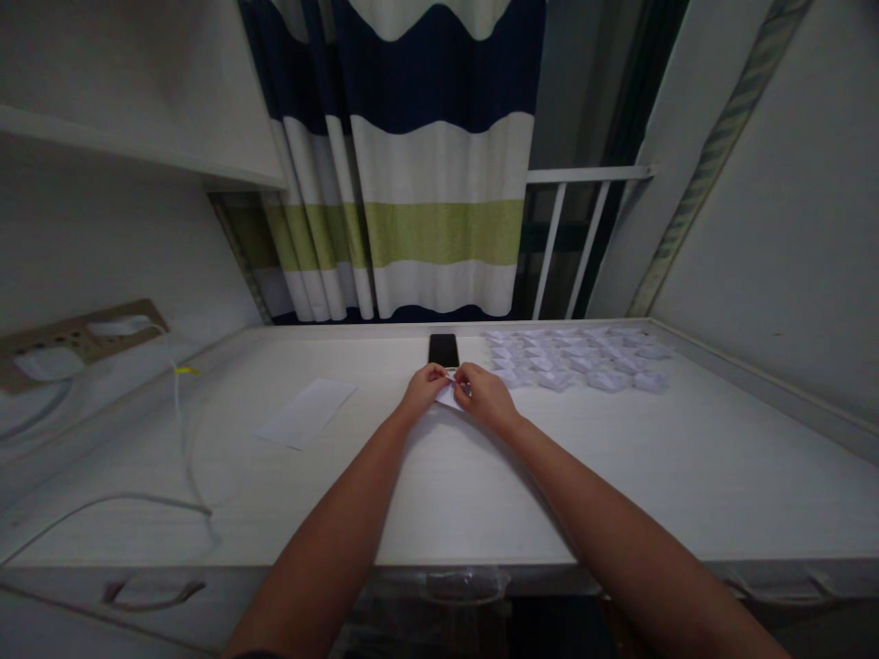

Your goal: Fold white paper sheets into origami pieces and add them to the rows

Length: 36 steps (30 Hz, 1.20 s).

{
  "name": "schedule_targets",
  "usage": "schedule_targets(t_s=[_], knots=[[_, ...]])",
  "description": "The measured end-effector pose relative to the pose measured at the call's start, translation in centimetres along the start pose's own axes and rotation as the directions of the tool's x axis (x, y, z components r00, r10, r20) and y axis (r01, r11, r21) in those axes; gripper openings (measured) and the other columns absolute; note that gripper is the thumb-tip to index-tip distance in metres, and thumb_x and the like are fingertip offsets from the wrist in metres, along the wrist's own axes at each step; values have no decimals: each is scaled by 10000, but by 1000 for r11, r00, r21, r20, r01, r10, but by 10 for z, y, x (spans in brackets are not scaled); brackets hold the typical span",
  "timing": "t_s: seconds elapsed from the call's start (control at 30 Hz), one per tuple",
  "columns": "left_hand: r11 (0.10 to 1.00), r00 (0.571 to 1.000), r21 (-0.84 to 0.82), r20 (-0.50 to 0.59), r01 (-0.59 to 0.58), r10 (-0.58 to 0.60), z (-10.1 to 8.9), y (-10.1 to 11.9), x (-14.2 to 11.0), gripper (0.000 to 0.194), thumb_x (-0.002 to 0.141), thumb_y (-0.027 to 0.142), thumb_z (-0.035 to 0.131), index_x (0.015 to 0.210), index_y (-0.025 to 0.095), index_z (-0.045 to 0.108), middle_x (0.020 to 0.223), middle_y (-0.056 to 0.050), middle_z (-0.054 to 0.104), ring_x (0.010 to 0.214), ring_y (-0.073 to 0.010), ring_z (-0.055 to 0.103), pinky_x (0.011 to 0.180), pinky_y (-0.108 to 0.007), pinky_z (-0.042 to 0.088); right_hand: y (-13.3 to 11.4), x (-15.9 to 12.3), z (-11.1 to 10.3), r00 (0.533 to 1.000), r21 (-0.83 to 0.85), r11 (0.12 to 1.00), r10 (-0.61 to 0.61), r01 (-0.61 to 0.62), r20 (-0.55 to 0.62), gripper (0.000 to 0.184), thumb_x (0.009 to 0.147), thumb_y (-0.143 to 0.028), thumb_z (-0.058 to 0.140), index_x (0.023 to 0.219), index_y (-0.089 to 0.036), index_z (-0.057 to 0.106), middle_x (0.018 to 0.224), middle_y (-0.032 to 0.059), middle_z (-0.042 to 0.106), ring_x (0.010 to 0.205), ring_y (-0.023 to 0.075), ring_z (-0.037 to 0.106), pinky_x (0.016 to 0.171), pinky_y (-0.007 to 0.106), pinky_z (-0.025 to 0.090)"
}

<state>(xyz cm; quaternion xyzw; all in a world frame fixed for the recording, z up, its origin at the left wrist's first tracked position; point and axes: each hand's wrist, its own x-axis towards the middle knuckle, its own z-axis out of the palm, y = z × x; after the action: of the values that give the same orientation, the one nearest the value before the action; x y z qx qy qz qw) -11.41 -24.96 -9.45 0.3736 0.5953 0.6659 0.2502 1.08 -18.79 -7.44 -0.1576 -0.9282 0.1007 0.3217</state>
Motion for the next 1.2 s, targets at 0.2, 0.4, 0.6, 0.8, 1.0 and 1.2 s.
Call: schedule_targets(t_s=[0.2,0.4,0.6,0.8,1.0,1.2], knots=[[1000,1000,-28,-16,-14,13,0,-2,1,87,592,211,560,653,155,537,559,39,510,474,-69,435,432,-171,310,5,1,3,1000,100,995,-4,6,-18,120,744,-177,464,853,-179,516,861,45,571,768,145,527,666,239,396],[998,1000,-57,-5,-7,7,0,3,-2,192,607,322,597,677,147,557,594,17,535,512,-83,468,452,-178,353,11,2,9,998,255,967,21,-5,-58,126,742,-196,488,846,-164,551,856,55,567,779,144,537,659,250,435],[1000,999,7,-26,-23,23,-2,6,-4,216,572,230,635,770,154,596,691,-9,587,570,-102,518,479,-185,381,18,7,17,983,533,837,176,-124,-47,131,719,-237,514,821,-163,548,837,38,584,675,115,563,580,239,463],[997,995,-11,-64,-82,81,-4,8,-3,260,589,248,636,829,154,600,741,-23,605,613,-110,542,502,-185,398,21,10,17,919,797,481,322,-366,227,206,628,-286,599,785,-179,518,603,-39,568,498,97,559,490,230,477],[995,999,-98,-49,-18,13,-2,10,-4,381,572,304,679,907,150,582,752,-33,628,630,-124,571,522,-212,449,20,11,11,895,876,300,358,-379,265,270,544,-276,675,752,-173,536,518,-62,572,452,88,553,505,230,493],[990,999,-134,27,47,-44,0,11,-4,340,553,337,704,787,111,606,688,-38,630,610,-127,582,558,-252,489,19,13,6,842,883,210,453,-420,293,224,561,-210,685,739,-167,555,511,-40,601,454,95,569,500,223,497]])
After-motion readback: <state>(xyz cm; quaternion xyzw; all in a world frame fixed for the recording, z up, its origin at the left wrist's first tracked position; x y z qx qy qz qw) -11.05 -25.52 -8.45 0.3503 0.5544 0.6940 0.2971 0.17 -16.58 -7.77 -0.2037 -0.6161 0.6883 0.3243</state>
